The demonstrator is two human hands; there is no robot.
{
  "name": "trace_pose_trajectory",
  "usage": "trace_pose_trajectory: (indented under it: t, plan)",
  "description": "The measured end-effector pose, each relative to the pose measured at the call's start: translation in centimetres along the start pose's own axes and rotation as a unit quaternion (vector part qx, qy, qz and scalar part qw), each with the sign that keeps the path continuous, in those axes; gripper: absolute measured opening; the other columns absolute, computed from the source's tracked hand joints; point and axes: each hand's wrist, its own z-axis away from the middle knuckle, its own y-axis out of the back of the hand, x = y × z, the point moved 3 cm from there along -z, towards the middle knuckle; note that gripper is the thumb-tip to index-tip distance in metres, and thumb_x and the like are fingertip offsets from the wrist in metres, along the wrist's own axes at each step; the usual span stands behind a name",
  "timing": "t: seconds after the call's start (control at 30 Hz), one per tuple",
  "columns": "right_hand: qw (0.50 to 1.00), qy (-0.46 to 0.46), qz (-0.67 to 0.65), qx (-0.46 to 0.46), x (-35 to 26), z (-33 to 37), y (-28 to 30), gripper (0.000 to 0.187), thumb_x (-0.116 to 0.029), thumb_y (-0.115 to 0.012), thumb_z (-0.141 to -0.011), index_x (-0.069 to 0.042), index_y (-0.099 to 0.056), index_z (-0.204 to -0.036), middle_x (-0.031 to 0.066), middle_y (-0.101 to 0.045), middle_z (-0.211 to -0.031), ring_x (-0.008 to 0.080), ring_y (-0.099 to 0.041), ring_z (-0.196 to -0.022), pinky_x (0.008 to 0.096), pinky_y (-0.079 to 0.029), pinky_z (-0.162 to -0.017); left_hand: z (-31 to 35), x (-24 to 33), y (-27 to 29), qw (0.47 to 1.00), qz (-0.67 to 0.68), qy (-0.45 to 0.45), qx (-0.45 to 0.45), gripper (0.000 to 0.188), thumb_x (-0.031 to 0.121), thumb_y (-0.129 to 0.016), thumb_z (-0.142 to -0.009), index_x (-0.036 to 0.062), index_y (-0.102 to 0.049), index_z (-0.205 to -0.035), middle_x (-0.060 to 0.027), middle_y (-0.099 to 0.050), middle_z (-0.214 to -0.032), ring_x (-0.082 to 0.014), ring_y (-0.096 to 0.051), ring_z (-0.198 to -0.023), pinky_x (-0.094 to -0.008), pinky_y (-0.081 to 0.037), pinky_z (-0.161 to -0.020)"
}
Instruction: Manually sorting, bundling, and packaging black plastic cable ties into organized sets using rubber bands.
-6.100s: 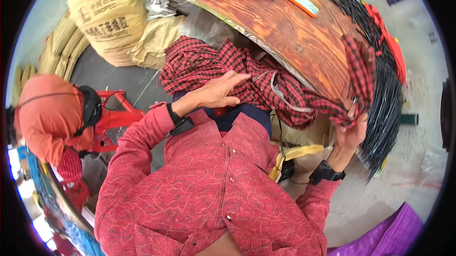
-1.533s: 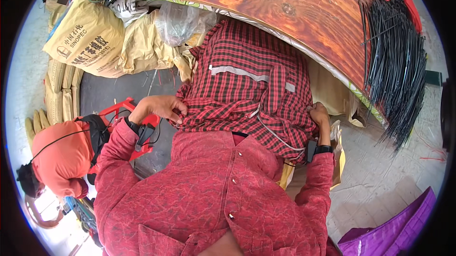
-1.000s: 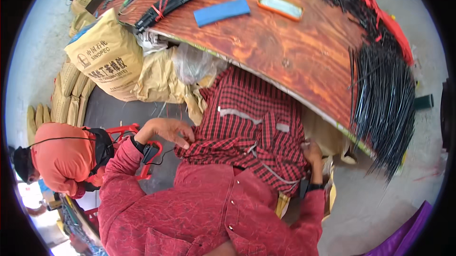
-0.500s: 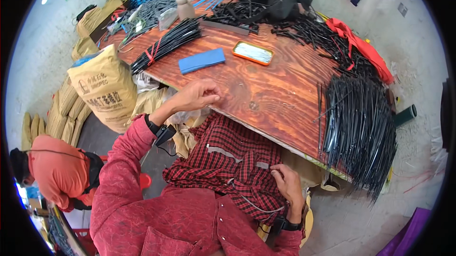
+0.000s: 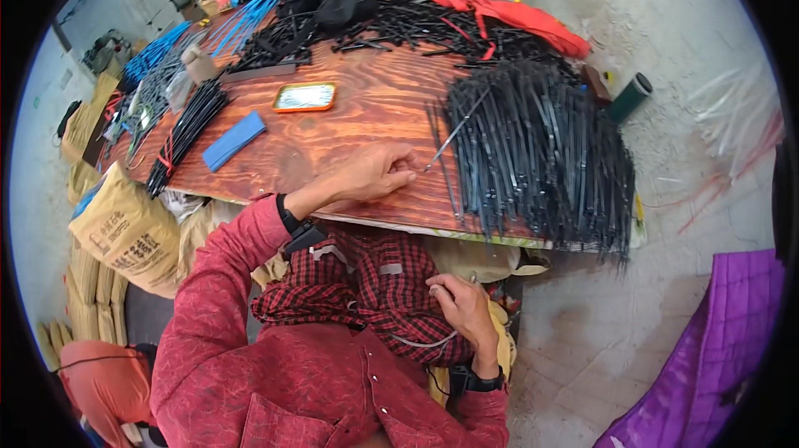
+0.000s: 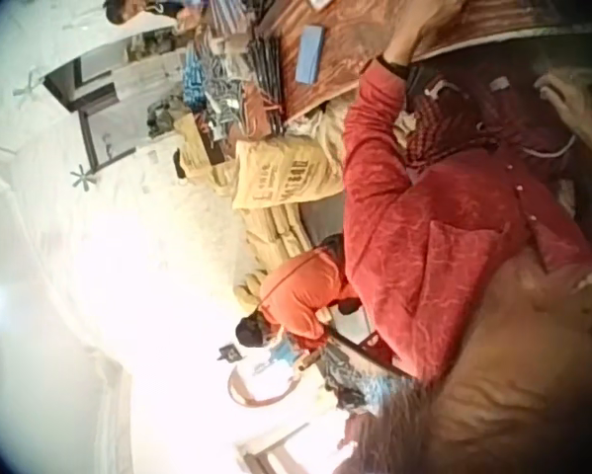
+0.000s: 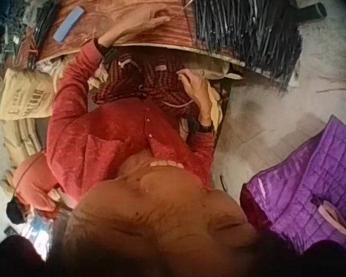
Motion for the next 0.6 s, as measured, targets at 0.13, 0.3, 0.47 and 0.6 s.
trace_pose_trajectory:
  t: [0.13,0.3,0.47,0.6]
  plan:
    - [0.999,-0.005,0.005,0.044,0.2,3.0,1.4,0.014,-0.011,-0.062,-0.094,-0.004,-0.070,-0.103,0.0157,-0.071,-0.091,0.0337,-0.070,-0.083,0.0395,-0.054,-0.072,-4.5,-0.4,-1.8,0.999,-0.013,-0.005,0.038,0.024,0.022,-0.069,-0.091,-0.0001,-0.065,-0.101,-0.0141,-0.068,-0.082,-0.0269,-0.067,-0.079,-0.0377,-0.053,-0.071]
    - [0.993,-0.052,-0.036,0.100,-0.4,5.8,3.0,0.016,-0.009,-0.060,-0.094,-0.002,-0.070,-0.104,0.0150,-0.072,-0.089,0.0286,-0.073,-0.082,0.0352,-0.055,-0.072,-7.9,-1.3,-3.7,0.999,0.002,0.016,-0.031,0.023,0.023,-0.067,-0.094,0.0010,-0.062,-0.100,-0.0103,-0.068,-0.082,-0.0223,-0.066,-0.078,-0.0355,-0.052,-0.070]
    - [0.991,-0.082,-0.043,0.093,-1.0,6.7,4.4,0.017,-0.009,-0.061,-0.093,-0.002,-0.070,-0.105,0.0145,-0.073,-0.089,0.0259,-0.074,-0.083,0.0333,-0.056,-0.073,-6.8,-0.1,-4.0,0.995,-0.008,-0.084,-0.048,0.021,0.022,-0.065,-0.095,0.0029,-0.062,-0.102,-0.0060,-0.068,-0.087,-0.0164,-0.064,-0.083,-0.0336,-0.051,-0.073]
    - [0.993,-0.031,-0.053,0.098,0.4,6.6,6.7,0.017,-0.012,-0.062,-0.093,-0.003,-0.072,-0.103,0.0130,-0.073,-0.086,0.0244,-0.072,-0.080,0.0344,-0.056,-0.072,-3.4,2.5,-2.2,0.984,-0.005,-0.164,-0.071,0.021,0.021,-0.063,-0.097,0.0035,-0.065,-0.109,-0.0037,-0.066,-0.090,-0.0136,-0.061,-0.086,-0.0312,-0.050,-0.076]
